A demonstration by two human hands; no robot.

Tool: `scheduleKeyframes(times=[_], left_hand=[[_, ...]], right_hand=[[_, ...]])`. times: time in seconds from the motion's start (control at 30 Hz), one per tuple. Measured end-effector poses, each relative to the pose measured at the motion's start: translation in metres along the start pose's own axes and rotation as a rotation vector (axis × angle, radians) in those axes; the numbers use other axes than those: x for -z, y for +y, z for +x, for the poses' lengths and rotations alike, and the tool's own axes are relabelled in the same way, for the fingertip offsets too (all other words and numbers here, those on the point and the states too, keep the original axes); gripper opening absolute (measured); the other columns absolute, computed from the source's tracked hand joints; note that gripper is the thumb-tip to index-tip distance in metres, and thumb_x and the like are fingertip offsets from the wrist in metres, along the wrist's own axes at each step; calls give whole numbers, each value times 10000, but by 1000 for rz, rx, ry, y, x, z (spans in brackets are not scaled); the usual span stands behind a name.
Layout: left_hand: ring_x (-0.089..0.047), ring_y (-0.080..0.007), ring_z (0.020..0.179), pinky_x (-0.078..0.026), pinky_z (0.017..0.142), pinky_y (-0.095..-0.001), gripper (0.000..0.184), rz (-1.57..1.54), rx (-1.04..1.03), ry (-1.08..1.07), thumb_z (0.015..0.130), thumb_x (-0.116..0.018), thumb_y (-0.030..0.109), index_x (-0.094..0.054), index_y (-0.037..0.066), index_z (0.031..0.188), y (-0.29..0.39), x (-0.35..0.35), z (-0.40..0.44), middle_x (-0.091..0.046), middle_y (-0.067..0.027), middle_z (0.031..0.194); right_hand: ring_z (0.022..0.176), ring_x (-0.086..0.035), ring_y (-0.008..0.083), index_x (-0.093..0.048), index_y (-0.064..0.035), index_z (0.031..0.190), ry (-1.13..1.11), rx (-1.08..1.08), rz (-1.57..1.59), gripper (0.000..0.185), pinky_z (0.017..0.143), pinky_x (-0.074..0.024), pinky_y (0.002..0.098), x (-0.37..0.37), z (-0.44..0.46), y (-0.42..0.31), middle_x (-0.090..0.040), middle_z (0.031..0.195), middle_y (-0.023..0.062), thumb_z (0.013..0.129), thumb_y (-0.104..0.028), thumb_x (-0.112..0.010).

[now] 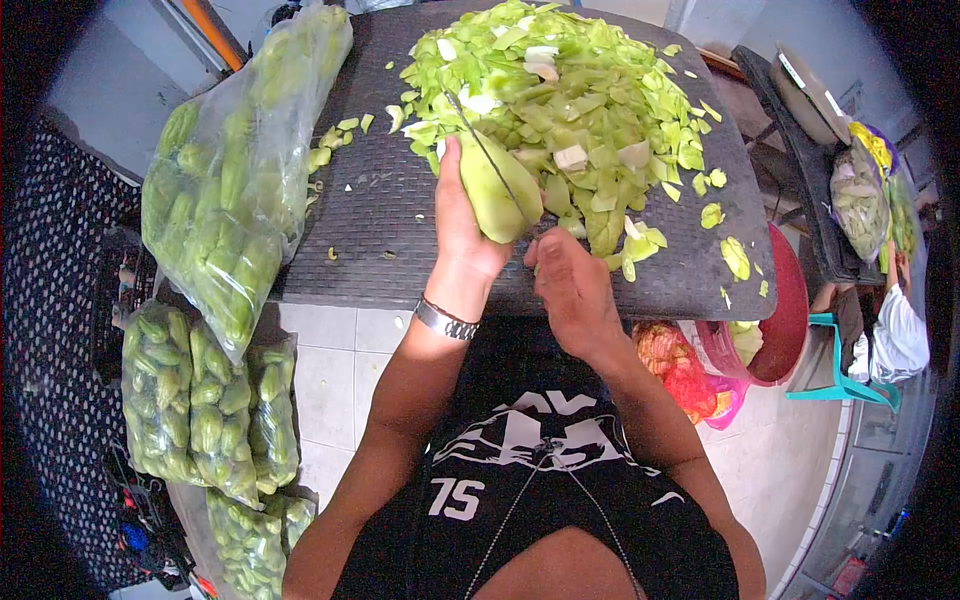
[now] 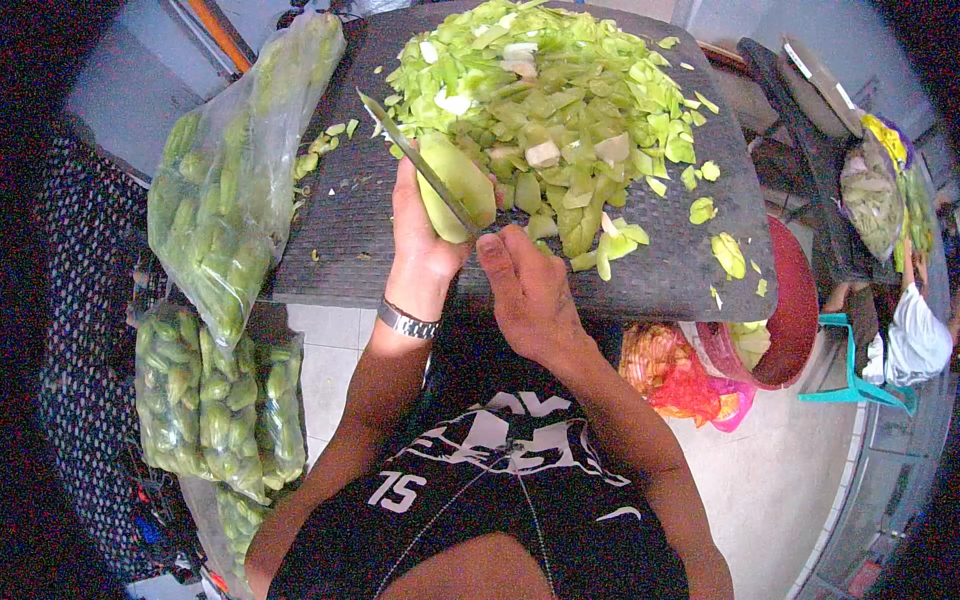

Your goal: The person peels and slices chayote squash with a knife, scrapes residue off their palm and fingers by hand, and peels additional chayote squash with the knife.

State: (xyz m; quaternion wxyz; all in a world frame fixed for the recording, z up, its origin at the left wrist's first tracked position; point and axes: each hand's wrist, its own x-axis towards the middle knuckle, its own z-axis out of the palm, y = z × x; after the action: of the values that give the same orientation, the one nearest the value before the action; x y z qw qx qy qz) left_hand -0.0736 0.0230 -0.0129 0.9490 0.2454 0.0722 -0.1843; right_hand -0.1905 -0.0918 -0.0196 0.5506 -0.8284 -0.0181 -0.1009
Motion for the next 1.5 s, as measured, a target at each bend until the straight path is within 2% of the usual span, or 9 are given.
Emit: scheduleKeyframes(times=[0.07,0.17,0.37,0.57,0.67,0.97,1.07,1.17,1.5], left_hand=[[-690,-315,885,-606,766,-508,469,3,-11,9,1042,-490,549,-577,125,1221,0,-1,-1,-665,-118,1045],[-692,-311,882,-604,756,-499,459,15,-36,0,1057,-464,542,-575,127,1220,2,-4,-3,-666,-109,1041],[-694,-302,859,-600,730,-475,464,50,-120,-50,1083,-414,544,-569,132,1229,4,3,-1,-665,-90,1034],[-677,-253,922,-580,809,-429,515,155,-147,-33,1088,-389,573,-562,124,1273,2,-3,-14,-659,-78,1070],[-663,-222,993,-563,885,-401,552,230,-174,20,1089,-377,582,-565,104,1291,-5,-12,-25,-654,-70,1111],[-659,-241,1081,-513,994,-437,627,311,-347,-32,1073,-402,606,-593,60,1316,9,-17,-18,-697,-97,1201],[-616,-243,1157,-424,1068,-393,389,963,-1266,437,1079,-507,319,-651,-18,1209,49,11,-12,-688,-120,1220],[-596,-359,1202,-440,1069,-442,413,1470,-1410,-105,1007,-618,284,-608,-27,1279,94,-14,-29,-620,-225,1309],[-656,-381,1178,-537,984,-470,934,2391,-745,-954,625,-821,685,-649,54,1293,102,-14,9,-656,-193,1331]], right_hand=[[580,-437,110,-567,-31,969,26,41,-32,641,539,-369,313,-3,2,2,-454,615,8,1086,-615,-330],[726,-607,517,-494,-7,933,-7,39,-36,503,635,-451,528,0,4,-8,-557,710,275,1106,-472,-412],[760,-605,557,-495,-8,958,-20,43,-59,511,623,-450,555,-4,3,-7,-574,704,285,1099,-490,-406],[739,-599,558,-515,-3,983,-61,-24,-33,481,612,-455,547,-4,0,-7,-567,676,274,1105,-455,-403],[575,-475,180,-524,-15,913,45,61,13,647,556,-408,370,-11,6,9,-474,645,69,1096,-591,-294],[620,-511,140,-574,10,953,-160,-150,5,606,570,-420,341,19,20,-9,-528,686,41,1093,-556,-411],[632,-564,187,-591,12,998,-249,-172,-152,547,590,-448,372,25,24,-8,-579,693,84,1092,-512,-463],[831,-679,512,-615,48,1070,-329,-147,-239,500,725,-517,575,27,26,-6,-674,819,308,1060,-447,-549],[544,-641,405,-509,-68,1003,-92,268,-512,246,448,-460,511,14,29,12,-576,569,189,1083,-299,-522]])
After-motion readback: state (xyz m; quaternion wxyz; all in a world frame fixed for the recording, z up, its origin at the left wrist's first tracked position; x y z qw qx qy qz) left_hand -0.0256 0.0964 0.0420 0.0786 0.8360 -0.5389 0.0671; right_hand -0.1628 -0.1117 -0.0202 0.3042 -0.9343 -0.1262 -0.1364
